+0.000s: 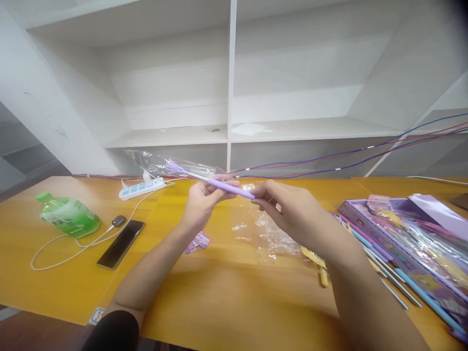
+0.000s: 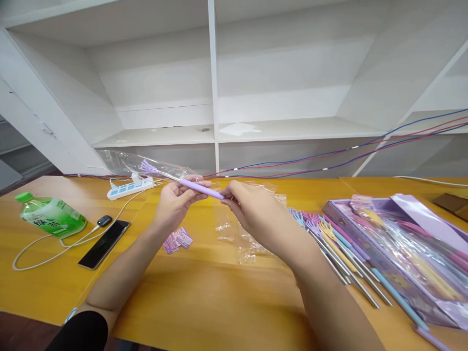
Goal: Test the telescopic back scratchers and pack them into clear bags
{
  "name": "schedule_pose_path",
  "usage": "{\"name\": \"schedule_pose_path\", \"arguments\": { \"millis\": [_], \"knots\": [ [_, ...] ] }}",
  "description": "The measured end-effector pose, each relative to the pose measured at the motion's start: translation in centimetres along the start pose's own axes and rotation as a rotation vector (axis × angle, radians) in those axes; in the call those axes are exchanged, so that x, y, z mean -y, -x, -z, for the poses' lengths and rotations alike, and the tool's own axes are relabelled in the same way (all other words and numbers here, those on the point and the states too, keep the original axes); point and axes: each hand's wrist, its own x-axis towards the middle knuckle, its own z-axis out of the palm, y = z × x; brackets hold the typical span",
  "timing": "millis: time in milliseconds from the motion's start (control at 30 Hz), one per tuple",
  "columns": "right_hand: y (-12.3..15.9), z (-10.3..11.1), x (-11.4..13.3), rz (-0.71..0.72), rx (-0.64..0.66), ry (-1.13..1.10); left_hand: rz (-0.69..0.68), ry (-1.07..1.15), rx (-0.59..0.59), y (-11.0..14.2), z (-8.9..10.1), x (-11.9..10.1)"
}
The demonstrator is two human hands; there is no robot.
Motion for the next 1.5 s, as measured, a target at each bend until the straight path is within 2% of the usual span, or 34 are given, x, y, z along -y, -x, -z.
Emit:
{"name": "schedule_pose_path", "arguments": {
  "millis": [200, 367, 533, 667, 767, 867, 1000, 1233, 1367, 1500],
  "knots": [
    [-0.3, -0.9, 0.9, 0.227, -0.157, 0.149, 0.058, -0.054, 0.055, 0.4, -0.3, 1.5],
    [-0.5, -1.5, 1.5, 0.275, -0.303, 0.343, 0.135, -0.066, 0.16, 1.1, -0.9, 2.1],
    [-0.6, -1.4, 1.7, 0.206, -0.299, 0.351, 0.163, -0.077, 0.154, 1.3, -1.3, 1.8],
    [-0.6, -1.5, 1.3, 0.312, -0.315, 0.282, 0.155, -0.119, 0.191, 1.2, -1.2, 1.8],
    [-0.5, -1.8, 1.0, 0.369, -0.261, 0.191, 0.159, -0.177, 0.245, 1.2, -1.0, 2.1],
    [-0.3, -1.9, 1.0, 0.36, -0.201, 0.128, 0.169, -0.257, 0.267, 1.4, -0.8, 2.4],
    [-0.2, -1.9, 1.1, 0.322, -0.191, 0.086, 0.175, -0.324, 0.309, 1.6, -0.8, 2.5],
    [-0.4, -2.1, 1.0, 0.327, -0.217, 0.036, 0.137, -0.274, 0.326, 1.7, -0.6, 1.8],
    [-0.6, -2.1, 1.3, 0.342, -0.236, 0.028, 0.148, -0.153, 0.279, 1.7, -0.5, 1.5],
    [-0.9, -2.1, 1.9, 0.367, -0.255, 0.006, 0.12, -0.197, 0.198, 1.4, -0.6, 1.5]
  ]
}}
